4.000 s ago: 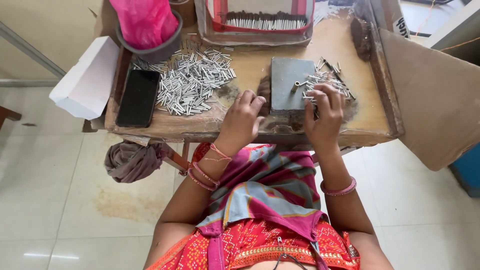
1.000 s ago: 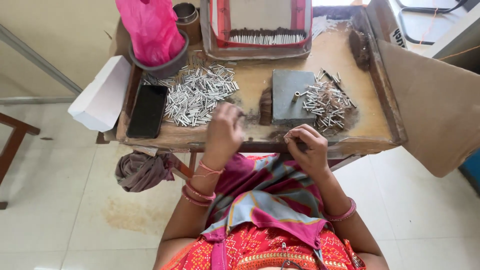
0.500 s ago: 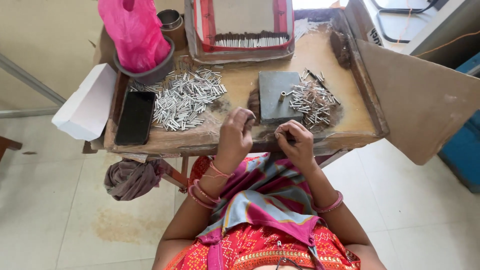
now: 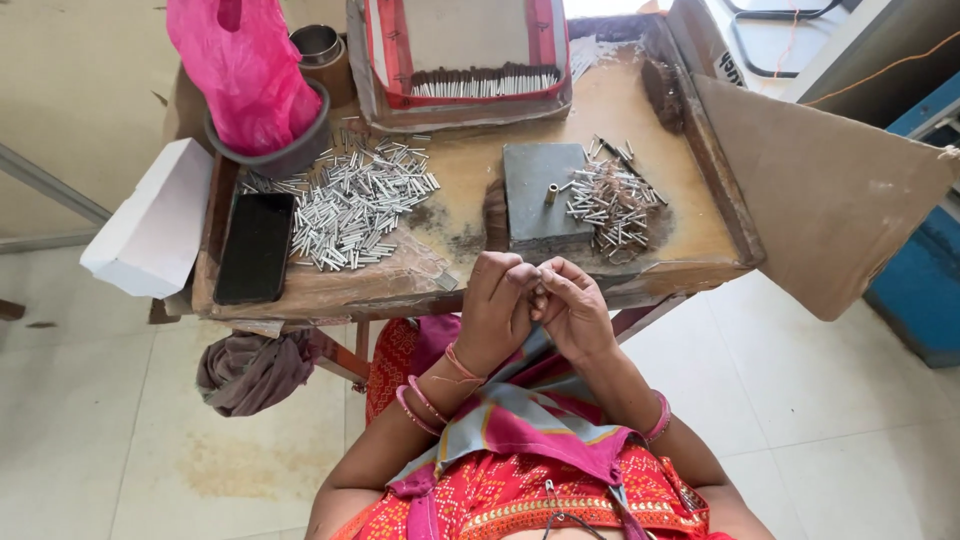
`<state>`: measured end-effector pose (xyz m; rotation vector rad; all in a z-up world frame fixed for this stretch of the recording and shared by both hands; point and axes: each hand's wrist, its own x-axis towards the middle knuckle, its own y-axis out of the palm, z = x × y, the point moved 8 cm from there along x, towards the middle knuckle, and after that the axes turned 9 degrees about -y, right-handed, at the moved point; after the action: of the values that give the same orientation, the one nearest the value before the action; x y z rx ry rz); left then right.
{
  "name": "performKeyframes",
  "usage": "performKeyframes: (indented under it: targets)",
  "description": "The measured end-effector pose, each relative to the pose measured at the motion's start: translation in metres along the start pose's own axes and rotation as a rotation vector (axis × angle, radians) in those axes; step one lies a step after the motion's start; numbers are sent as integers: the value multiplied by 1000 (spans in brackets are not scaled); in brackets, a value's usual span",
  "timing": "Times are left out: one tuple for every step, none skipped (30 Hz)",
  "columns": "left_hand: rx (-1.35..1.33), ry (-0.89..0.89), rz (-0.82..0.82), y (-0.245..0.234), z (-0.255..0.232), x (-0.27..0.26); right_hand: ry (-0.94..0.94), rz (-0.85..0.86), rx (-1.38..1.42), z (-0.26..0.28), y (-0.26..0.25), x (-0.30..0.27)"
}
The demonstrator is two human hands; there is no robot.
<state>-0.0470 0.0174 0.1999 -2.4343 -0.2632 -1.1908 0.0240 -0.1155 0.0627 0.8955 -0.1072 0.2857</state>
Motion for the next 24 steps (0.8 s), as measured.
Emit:
performKeyframes:
  targets:
    - [47,32,-8,-1,-3,-1,-1,5,-21,-1,1,-3]
    - [47,31,-9,-2,-2,-1,0,5,-22,9,10,-2]
    - [49,45,12,-1,-3,-1,47,29,-61,15,21,-2]
    - [52,58,34,0,-3,-1,94,52,-100,21,31,-3]
    - [51,56,34,-1,-3,-1,95,52,-101,26,28,-3]
    - [48,76,59,0,-5,-2,137,90,-149,28,25,-5]
    - [45,97,83,2,-6,-2,179,129,-197,30,23,-7]
    - [42,99,84,2,-7,-3,176,128,-199,31,20,-7]
    - [21,90,97,3,-6,-3,145,158,-230,34,19,-6]
    - [0,82,107,4,-6,-4,115,190,-263,37,19,-6]
    - [-3,85,106,2,-10,-1,112,190,-266,37,18,-7]
    - [-44,61,77,-3,-12,3,49,189,-288,41,19,-5]
    - [-86,37,49,-8,-14,7,-14,188,-309,46,20,-4]
    - [-87,44,44,-4,-10,3,-18,193,-313,47,22,-4]
    - [-183,-72,18,-2,3,1,-79,190,-298,53,25,-3]
    - [-278,-192,-6,0,17,-3,-136,184,-279,57,28,-4]
    - [-278,-188,-8,8,29,-12,-138,188,-280,57,30,-2]
    - [-593,-434,52,25,60,-24,-163,187,-229,57,31,-2]
    - [-906,-680,114,47,86,-41,-187,186,-179,58,33,-2]
    - [-906,-682,116,48,86,-42,-188,184,-178,56,32,-2]
    - [-926,-698,122,50,88,-43,-194,190,-149,54,32,-3]
    - [-949,-714,128,53,89,-45,-199,196,-122,53,31,-3]
    - [-951,-716,130,52,86,-43,-199,193,-123,52,32,-3]
    - [-1013,-737,136,52,83,-42,-205,191,-120,52,33,-3]
